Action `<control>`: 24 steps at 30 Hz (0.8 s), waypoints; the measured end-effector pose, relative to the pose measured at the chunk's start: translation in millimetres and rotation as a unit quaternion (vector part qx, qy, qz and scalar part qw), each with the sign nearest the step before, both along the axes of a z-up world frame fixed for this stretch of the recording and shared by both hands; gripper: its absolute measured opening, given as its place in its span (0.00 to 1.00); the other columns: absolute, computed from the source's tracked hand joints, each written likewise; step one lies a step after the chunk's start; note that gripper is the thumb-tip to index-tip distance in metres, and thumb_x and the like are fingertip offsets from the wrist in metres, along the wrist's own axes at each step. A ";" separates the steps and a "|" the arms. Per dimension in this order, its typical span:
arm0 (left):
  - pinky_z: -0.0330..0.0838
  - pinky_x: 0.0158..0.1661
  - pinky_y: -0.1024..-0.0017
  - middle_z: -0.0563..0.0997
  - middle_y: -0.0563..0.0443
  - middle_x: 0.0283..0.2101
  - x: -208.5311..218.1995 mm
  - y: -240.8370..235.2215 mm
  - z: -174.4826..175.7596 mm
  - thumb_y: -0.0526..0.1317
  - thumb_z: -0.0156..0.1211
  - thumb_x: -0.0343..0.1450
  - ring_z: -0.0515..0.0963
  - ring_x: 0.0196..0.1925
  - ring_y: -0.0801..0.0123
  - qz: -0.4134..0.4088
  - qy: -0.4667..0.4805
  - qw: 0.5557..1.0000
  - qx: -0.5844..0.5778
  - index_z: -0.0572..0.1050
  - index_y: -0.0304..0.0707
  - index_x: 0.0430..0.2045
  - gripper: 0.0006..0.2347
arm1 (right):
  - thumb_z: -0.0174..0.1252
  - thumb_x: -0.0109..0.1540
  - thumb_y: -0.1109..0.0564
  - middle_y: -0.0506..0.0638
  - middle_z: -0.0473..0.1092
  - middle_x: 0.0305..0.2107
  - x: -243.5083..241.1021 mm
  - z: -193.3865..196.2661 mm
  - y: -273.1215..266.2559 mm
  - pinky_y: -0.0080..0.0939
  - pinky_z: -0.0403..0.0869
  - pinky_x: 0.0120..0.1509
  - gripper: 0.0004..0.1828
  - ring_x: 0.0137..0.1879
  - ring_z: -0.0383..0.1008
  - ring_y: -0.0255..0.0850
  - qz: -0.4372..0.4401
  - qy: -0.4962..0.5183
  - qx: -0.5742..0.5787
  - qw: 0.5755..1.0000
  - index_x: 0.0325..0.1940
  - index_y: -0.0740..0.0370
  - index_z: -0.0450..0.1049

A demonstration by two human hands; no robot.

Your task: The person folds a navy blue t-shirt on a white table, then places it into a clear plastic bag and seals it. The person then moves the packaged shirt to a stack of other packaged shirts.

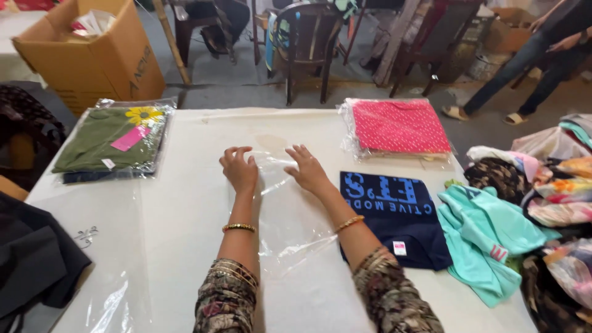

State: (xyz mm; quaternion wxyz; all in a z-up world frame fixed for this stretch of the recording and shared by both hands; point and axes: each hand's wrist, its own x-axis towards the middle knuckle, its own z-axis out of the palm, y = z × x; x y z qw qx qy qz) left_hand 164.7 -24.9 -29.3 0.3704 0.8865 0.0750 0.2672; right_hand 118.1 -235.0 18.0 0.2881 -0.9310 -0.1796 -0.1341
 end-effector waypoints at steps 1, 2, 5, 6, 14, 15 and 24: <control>0.65 0.58 0.54 0.72 0.53 0.57 8.2 6.8 -2.4 0.40 0.64 0.68 0.66 0.62 0.56 0.031 0.001 0.999 -0.026 0.79 0.53 0.45 0.11 | 0.55 0.64 0.38 0.55 0.53 0.72 14.1 -5.8 8.9 0.61 0.54 0.77 0.35 0.78 0.48 0.52 -0.019 0.026 -0.065 0.997 0.73 0.48 0.60; 0.65 0.58 0.54 0.72 0.53 0.57 16.8 15.0 -8.3 0.40 0.64 0.68 0.66 0.62 0.56 0.036 -0.004 0.999 -0.027 0.79 0.53 0.45 0.11 | 0.55 0.64 0.38 0.55 0.53 0.72 17.0 -13.3 12.6 0.61 0.54 0.77 0.35 0.78 0.48 0.52 -0.014 0.020 -0.065 0.998 0.73 0.48 0.60; 0.63 0.57 0.54 0.72 0.50 0.57 37.0 31.9 -10.8 0.44 0.67 0.67 0.64 0.61 0.54 0.087 0.031 0.992 -0.084 0.74 0.50 0.52 0.19 | 0.50 0.63 0.29 0.50 0.37 0.78 24.8 -21.4 22.1 0.71 0.38 0.78 0.44 0.83 0.29 0.47 -0.085 0.094 -0.171 0.977 0.79 0.41 0.46; 0.61 0.58 0.54 0.75 0.51 0.53 36.3 32.6 -3.2 0.46 0.67 0.68 0.66 0.59 0.57 0.083 0.070 0.988 -0.111 0.74 0.50 0.52 0.19 | 0.47 0.63 0.26 0.49 0.34 0.79 22.1 -16.7 25.1 0.71 0.35 0.79 0.46 0.83 0.26 0.47 -0.097 0.111 -0.185 0.972 0.80 0.39 0.43; 0.59 0.59 0.61 0.84 0.56 0.31 15.2 25.8 31.9 0.46 0.61 0.75 0.75 0.48 0.66 0.096 0.145 0.975 -0.139 0.81 0.45 0.29 0.09 | 0.33 0.63 0.20 0.41 0.34 0.79 43.9 -37.9 10.7 0.65 0.32 0.81 0.46 0.83 0.27 0.42 -0.121 0.155 -0.234 0.952 0.81 0.35 0.39; 0.59 0.55 0.60 0.82 0.54 0.33 15.0 26.1 29.5 0.45 0.62 0.74 0.71 0.49 0.63 0.113 0.122 0.973 -0.160 0.80 0.45 0.26 0.08 | 0.33 0.63 0.20 0.40 0.35 0.79 42.8 -38.2 12.2 0.64 0.32 0.82 0.45 0.83 0.28 0.41 -0.129 0.154 -0.230 0.952 0.81 0.35 0.40; 0.54 0.65 0.50 0.76 0.53 0.54 -8.0 17.3 19.9 0.41 0.62 0.70 0.64 0.67 0.56 -0.029 -0.009 0.999 0.019 0.77 0.49 0.44 0.10 | 0.33 0.63 0.21 0.39 0.36 0.79 41.8 -32.0 10.3 0.64 0.30 0.81 0.45 0.83 0.29 0.41 -0.144 0.162 -0.224 0.950 0.81 0.35 0.42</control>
